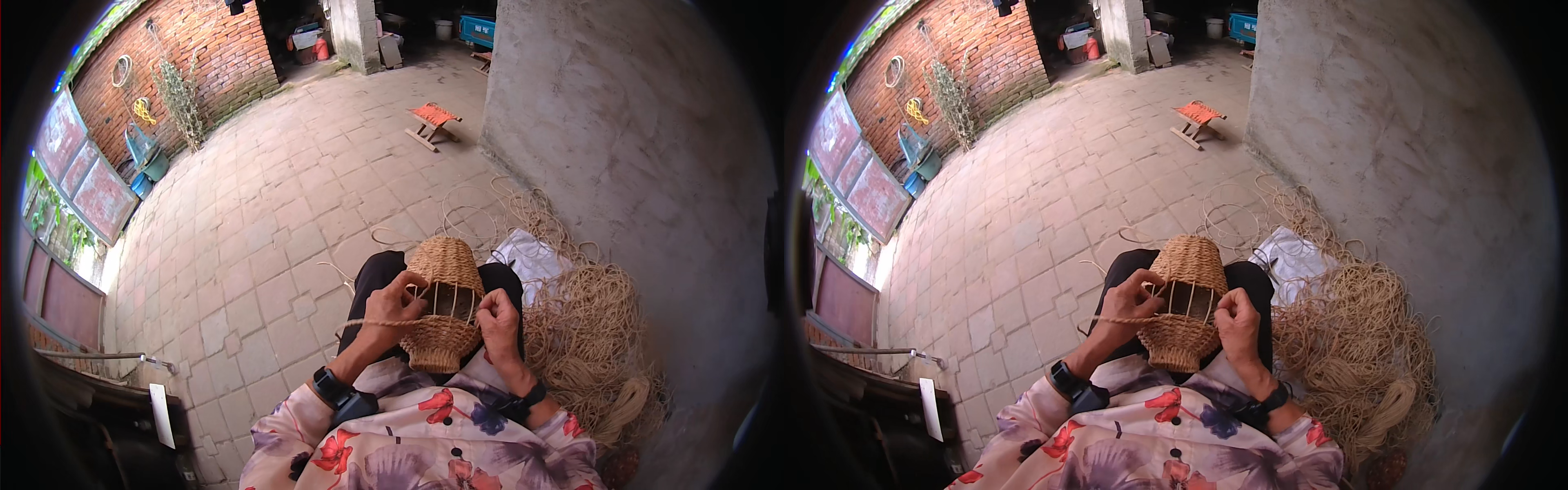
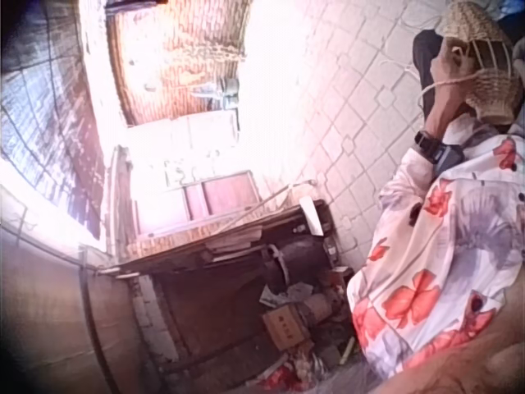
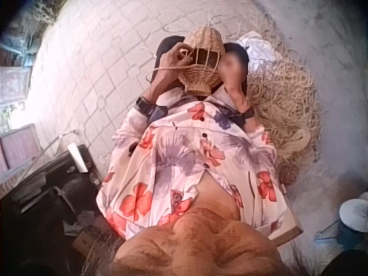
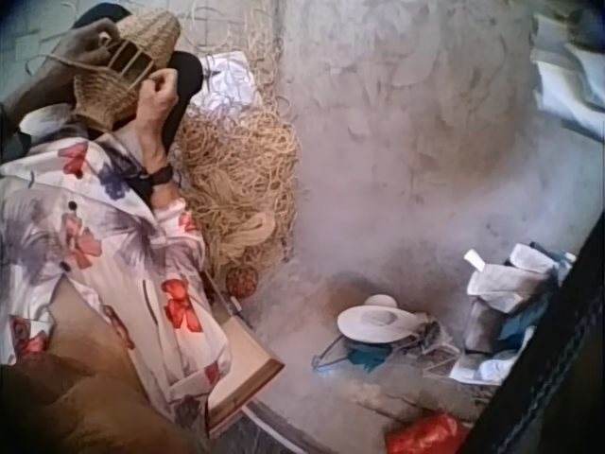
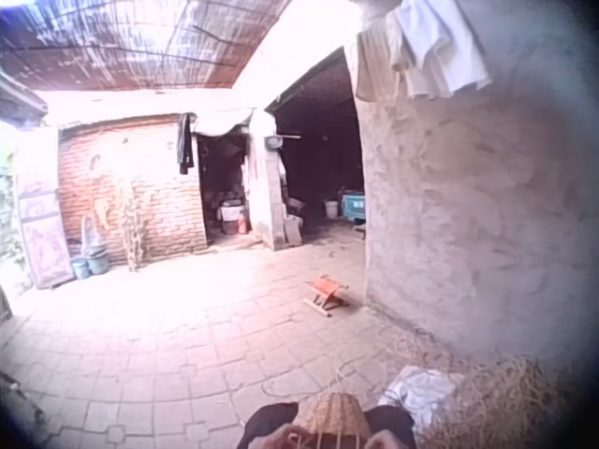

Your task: The recorder is weaving a small bamboo or wood basket using thin strips.

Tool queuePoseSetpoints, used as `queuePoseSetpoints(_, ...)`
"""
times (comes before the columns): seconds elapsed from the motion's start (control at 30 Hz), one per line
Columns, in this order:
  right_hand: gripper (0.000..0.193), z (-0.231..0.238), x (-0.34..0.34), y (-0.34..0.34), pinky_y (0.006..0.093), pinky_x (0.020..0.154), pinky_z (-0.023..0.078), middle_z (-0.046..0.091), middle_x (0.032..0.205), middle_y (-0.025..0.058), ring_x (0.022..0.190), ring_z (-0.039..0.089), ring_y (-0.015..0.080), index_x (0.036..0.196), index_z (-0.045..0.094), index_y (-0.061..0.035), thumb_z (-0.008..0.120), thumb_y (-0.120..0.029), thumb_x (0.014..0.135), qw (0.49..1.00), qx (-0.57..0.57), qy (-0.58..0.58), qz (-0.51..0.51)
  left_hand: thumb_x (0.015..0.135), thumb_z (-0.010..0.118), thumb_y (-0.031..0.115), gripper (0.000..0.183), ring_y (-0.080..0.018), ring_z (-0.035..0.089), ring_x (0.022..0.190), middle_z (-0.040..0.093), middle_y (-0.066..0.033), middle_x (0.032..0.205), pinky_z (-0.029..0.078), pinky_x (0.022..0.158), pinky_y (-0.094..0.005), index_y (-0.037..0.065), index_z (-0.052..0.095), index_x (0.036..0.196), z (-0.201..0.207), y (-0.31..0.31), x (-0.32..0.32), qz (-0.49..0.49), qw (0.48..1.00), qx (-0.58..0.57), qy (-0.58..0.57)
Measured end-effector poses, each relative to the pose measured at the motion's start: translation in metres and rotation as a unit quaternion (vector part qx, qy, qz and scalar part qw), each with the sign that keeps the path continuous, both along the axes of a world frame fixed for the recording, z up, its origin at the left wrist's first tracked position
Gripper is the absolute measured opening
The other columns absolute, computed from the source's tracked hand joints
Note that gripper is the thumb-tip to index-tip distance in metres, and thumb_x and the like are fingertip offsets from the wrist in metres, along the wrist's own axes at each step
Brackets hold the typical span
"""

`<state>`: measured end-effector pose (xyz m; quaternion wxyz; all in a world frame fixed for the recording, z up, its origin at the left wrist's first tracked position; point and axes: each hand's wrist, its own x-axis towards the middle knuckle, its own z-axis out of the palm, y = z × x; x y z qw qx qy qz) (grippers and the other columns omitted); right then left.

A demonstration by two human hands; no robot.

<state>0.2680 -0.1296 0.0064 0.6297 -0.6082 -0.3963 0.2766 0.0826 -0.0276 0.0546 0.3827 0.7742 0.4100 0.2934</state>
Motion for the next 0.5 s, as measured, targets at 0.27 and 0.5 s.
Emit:
queuePoseSetpoints(0.27,0.014,-0.008,0.006,-0.003,0.0203,0.033,0.024,0.048,0.06,-0.0026,0.039,0.034,0.003,0.082,0.046,-0.0094,0.049,0.004,0.081,0.993,-0.028,0.117,0.009,0.077,0.064,0.004,0.018,-0.0107,0.052,0.053,0.053,-0.006,0.057,0.043,0.049,-0.0289,0.003,0.061,0.095,-0.015,0.001,-0.02,0.067,0.998,0.021,0.001)
queuePoseSetpoints(0.5,0.014,-0.001,0.011,-0.006,0.0196,0.051,0.04,0.048,0.07,-0.002,0.057,0.048,0.0044,0.081,0.046,-0.0066,0.048,0.008,0.079,0.987,-0.061,0.145,0.022,0.083,0.066,0.015,0.014,-0.014,0.061,0.057,0.062,-0.005,0.064,0.049,0.053,-0.0293,0.002,0.062,0.088,-0.04,0.023,-0.054,0.053,0.991,-0.118,0.022)
